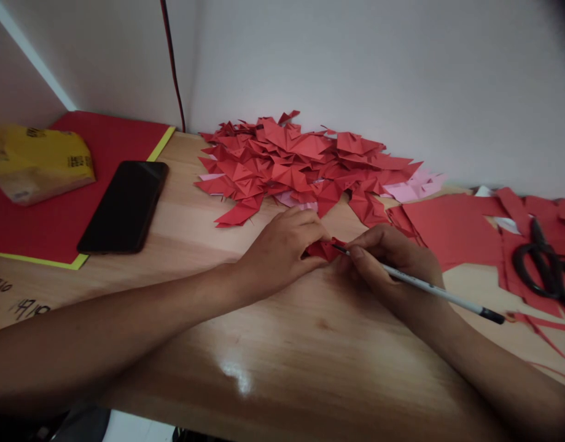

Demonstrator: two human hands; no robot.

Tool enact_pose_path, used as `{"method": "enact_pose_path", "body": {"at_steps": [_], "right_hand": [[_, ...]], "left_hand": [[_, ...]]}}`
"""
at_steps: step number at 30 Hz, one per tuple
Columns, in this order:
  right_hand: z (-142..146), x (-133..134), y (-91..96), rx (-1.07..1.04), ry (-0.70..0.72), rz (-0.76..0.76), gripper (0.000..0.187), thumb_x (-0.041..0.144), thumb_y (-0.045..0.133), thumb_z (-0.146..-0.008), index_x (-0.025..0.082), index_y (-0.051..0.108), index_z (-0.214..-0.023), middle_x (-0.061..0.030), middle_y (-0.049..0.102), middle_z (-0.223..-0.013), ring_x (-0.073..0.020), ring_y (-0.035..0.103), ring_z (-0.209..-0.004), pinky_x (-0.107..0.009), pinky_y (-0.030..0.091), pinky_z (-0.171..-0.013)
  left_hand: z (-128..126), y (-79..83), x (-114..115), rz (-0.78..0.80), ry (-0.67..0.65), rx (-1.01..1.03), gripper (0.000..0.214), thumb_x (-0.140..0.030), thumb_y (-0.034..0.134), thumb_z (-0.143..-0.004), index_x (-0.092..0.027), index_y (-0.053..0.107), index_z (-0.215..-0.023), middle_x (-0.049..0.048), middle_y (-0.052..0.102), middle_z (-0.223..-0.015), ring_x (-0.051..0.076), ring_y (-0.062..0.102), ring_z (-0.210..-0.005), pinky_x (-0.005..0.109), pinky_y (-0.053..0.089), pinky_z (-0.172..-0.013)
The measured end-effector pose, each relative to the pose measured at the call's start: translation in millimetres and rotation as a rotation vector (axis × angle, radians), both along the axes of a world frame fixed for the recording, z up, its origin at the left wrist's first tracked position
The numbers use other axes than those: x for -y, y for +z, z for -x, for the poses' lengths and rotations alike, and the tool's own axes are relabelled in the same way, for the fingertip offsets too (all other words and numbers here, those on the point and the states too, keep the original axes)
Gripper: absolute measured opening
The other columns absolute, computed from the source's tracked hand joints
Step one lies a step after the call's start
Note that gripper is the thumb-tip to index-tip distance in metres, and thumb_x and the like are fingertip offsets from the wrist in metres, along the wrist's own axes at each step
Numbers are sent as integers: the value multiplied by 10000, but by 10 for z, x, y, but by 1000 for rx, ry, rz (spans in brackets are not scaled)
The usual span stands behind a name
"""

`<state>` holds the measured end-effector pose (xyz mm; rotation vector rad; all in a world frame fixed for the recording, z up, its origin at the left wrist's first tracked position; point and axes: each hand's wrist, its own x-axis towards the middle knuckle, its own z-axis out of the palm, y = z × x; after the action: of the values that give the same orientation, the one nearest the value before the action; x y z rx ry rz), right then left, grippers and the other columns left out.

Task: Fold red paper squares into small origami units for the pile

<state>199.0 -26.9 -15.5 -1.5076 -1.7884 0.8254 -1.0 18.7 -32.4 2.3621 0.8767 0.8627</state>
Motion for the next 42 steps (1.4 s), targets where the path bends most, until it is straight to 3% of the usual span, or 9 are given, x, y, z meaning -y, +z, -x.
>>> {"method": "enact_pose_path", "body": {"at_steps": [42], "right_hand": [[28, 7, 4, -11, -33, 0, 137, 324, 593, -889, 247, 565, -780, -1, 704, -677, -146, 625, -551, -254, 462, -496]], "left_hand": [[6, -11, -15, -9, -10, 9, 119, -243, 685, -841, -155, 660, -918, 61, 653, -959, 211, 583, -978, 361, 466, -874]]}}
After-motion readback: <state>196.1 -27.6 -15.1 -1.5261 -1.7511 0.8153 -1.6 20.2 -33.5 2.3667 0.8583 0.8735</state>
